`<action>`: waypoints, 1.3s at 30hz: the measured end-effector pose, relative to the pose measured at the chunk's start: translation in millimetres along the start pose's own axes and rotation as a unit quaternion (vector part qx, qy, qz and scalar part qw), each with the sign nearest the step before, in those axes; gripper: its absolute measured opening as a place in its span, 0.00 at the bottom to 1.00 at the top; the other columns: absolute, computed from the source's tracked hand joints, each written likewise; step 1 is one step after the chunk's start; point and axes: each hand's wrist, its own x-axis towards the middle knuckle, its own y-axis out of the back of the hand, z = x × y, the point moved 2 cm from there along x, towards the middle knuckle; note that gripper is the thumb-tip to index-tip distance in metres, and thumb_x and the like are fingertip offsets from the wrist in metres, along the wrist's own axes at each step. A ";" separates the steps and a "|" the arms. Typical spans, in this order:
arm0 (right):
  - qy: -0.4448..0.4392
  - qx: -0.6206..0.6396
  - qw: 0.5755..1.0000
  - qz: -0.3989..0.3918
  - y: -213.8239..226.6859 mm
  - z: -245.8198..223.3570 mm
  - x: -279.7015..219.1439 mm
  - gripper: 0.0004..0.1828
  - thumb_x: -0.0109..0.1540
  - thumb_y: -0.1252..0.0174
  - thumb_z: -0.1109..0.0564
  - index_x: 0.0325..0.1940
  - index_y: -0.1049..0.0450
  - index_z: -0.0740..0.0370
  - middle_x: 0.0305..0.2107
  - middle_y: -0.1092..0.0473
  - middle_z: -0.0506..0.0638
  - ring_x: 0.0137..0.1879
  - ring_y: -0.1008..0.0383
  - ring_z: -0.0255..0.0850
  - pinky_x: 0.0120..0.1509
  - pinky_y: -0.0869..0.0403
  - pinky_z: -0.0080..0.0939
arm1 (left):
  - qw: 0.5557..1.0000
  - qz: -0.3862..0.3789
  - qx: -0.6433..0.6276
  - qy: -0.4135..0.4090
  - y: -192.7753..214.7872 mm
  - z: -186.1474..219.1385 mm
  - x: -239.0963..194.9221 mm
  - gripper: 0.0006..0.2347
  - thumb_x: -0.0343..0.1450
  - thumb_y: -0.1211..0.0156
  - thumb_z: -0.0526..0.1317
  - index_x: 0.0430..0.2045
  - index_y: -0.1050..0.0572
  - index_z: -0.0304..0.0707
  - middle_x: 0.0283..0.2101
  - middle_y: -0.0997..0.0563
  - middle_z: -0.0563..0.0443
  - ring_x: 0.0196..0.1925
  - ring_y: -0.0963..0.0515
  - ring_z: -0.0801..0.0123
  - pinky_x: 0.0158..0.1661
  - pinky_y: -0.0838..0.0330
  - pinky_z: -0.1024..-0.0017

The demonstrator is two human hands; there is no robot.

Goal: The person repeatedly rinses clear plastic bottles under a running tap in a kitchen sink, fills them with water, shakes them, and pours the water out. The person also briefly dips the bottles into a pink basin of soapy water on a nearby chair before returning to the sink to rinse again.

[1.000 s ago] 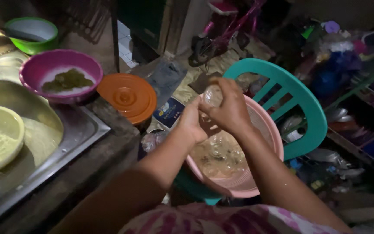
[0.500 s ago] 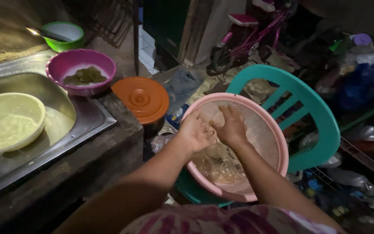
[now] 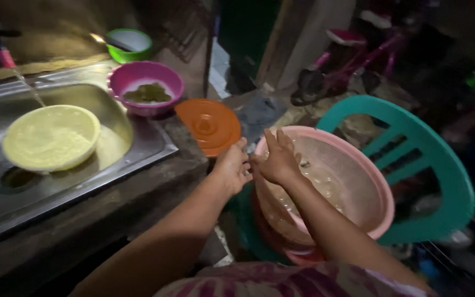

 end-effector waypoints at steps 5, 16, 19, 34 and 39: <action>0.049 0.016 0.999 -0.011 -21.4 -41.6 24.7 0.52 0.56 0.34 0.38 0.79 0.51 0.42 0.77 0.58 0.57 0.81 0.59 0.55 0.80 0.52 0.59 | 0.999 0.035 -0.023 -0.029 34.4 39.6 -29.3 0.26 0.73 0.49 0.54 0.65 0.37 0.44 0.69 0.34 0.45 0.70 0.37 0.51 0.60 0.37 0.53; 0.276 0.036 0.960 -0.009 -64.3 -211.9 44.6 0.48 0.59 0.36 0.36 0.75 0.45 0.57 0.73 0.52 0.64 0.79 0.55 0.58 0.78 0.51 0.57 | 0.900 0.242 0.134 -0.336 165.9 162.2 -91.9 0.25 0.75 0.50 0.52 0.62 0.31 0.30 0.64 0.27 0.43 0.63 0.29 0.58 0.60 0.37 0.62; 0.326 0.069 0.943 -0.019 -76.0 -289.7 40.8 0.45 0.60 0.38 0.37 0.75 0.44 0.57 0.72 0.49 0.63 0.79 0.52 0.57 0.78 0.51 0.60 | 0.885 0.327 0.129 -0.306 203.3 206.6 -129.1 0.25 0.74 0.51 0.50 0.59 0.29 0.28 0.59 0.21 0.34 0.58 0.21 0.50 0.56 0.30 0.60; 0.619 0.156 0.755 -0.147 -140.5 -650.4 -43.8 0.38 0.64 0.41 0.44 0.74 0.41 0.63 0.72 0.46 0.66 0.79 0.51 0.59 0.79 0.49 0.54 | 0.691 0.644 0.063 -0.322 500.9 349.3 -323.9 0.17 0.67 0.49 0.40 0.48 0.25 0.34 0.49 0.18 0.34 0.50 0.16 0.49 0.50 0.26 0.54; 0.637 0.048 0.723 -0.265 -182.3 -692.2 -84.8 0.32 0.64 0.45 0.46 0.70 0.35 0.63 0.67 0.37 0.61 0.74 0.40 0.55 0.78 0.41 0.53 | 0.665 0.716 -0.007 -0.212 599.2 309.3 -367.0 0.19 0.67 0.48 0.43 0.50 0.25 0.35 0.50 0.18 0.33 0.51 0.17 0.48 0.50 0.26 0.53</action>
